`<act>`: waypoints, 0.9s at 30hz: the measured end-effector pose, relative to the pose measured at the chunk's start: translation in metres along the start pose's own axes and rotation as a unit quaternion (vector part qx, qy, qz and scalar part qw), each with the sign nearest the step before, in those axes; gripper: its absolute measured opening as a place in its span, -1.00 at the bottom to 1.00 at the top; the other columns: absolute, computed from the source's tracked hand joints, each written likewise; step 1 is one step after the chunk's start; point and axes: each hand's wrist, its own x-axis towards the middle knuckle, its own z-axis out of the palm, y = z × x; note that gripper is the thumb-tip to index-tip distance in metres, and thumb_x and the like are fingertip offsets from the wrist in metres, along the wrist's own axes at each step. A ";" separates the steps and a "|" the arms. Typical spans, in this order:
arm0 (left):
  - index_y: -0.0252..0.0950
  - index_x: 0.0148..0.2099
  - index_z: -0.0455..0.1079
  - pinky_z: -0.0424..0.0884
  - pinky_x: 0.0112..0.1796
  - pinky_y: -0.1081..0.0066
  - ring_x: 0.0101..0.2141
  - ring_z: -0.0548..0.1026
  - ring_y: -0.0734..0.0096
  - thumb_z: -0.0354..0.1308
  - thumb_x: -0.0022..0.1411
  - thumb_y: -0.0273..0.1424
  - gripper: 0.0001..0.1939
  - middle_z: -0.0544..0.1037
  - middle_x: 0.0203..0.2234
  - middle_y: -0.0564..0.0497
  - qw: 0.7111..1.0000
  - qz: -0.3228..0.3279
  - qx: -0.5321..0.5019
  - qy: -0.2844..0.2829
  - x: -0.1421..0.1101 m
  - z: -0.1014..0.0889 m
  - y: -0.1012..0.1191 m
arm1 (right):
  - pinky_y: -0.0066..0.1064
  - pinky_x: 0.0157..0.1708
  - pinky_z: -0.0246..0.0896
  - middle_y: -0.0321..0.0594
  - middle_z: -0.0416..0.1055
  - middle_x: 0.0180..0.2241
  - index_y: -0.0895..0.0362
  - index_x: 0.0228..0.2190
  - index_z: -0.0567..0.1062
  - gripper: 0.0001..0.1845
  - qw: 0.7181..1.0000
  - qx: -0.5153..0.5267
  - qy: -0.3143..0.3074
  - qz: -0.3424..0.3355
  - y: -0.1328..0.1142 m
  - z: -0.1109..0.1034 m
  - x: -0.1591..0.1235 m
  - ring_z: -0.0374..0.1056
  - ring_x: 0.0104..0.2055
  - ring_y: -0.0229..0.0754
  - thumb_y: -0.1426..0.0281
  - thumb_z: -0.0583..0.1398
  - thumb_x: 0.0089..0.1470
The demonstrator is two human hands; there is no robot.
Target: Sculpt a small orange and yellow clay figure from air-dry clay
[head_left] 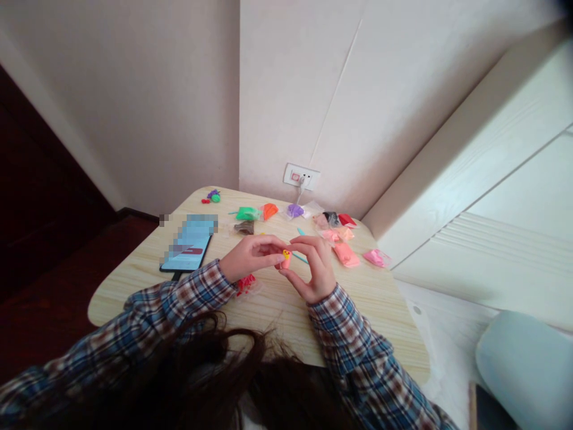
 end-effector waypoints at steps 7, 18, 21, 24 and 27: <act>-0.43 -0.19 0.42 0.39 -0.33 0.45 -0.43 0.44 0.49 0.22 0.01 -0.36 -0.70 0.50 -0.45 -0.01 0.999 -0.003 0.035 0.014 0.000 0.000 -0.002 | -0.17 -0.17 0.16 -0.11 0.35 -0.19 0.10 -0.15 0.32 -0.62 1.000 -0.008 -0.001 0.000 0.001 0.004 -0.002 0.26 -0.14 -0.06 0.31 0.23 -0.05; -0.40 -0.23 0.43 0.38 -0.27 0.42 -0.36 0.44 0.44 0.23 0.00 -0.37 -0.73 0.50 -0.40 -0.01 0.999 -0.012 0.029 0.023 0.001 -0.007 -0.008 | -0.20 -0.14 0.14 -0.09 0.35 -0.17 0.14 -0.14 0.33 -0.63 0.999 -0.048 -0.011 -0.008 -0.002 0.002 0.000 0.24 -0.12 -0.07 0.26 0.19 0.01; -0.41 -0.23 0.43 0.38 -0.27 0.40 -0.37 0.44 0.44 0.24 0.01 -0.36 -0.73 0.49 -0.41 -0.01 1.000 -0.009 0.025 0.017 0.001 -0.007 -0.008 | -0.20 -0.15 0.13 -0.08 0.35 -0.17 0.15 -0.13 0.33 -0.63 0.998 -0.058 -0.010 -0.014 -0.003 0.002 0.000 0.23 -0.12 -0.07 0.26 0.18 0.02; -0.42 -0.24 0.42 0.37 -0.30 0.41 -0.40 0.43 0.46 0.23 0.02 -0.34 -0.73 0.48 -0.45 0.00 1.000 -0.001 0.014 0.016 0.000 -0.006 -0.007 | -0.21 -0.16 0.13 -0.08 0.35 -0.17 0.16 -0.13 0.33 -0.63 0.998 -0.057 -0.007 -0.019 -0.003 0.003 0.000 0.23 -0.12 -0.07 0.26 0.18 0.02; -0.43 -0.24 0.41 0.36 -0.32 0.42 -0.43 0.42 0.47 0.21 0.05 -0.34 -0.74 0.46 -0.50 0.02 1.000 0.007 0.002 0.006 0.000 -0.005 -0.006 | -0.21 -0.15 0.14 -0.08 0.36 -0.17 0.15 -0.13 0.32 -0.63 0.999 -0.044 -0.007 -0.020 -0.002 0.005 0.001 0.24 -0.11 -0.08 0.27 0.18 0.02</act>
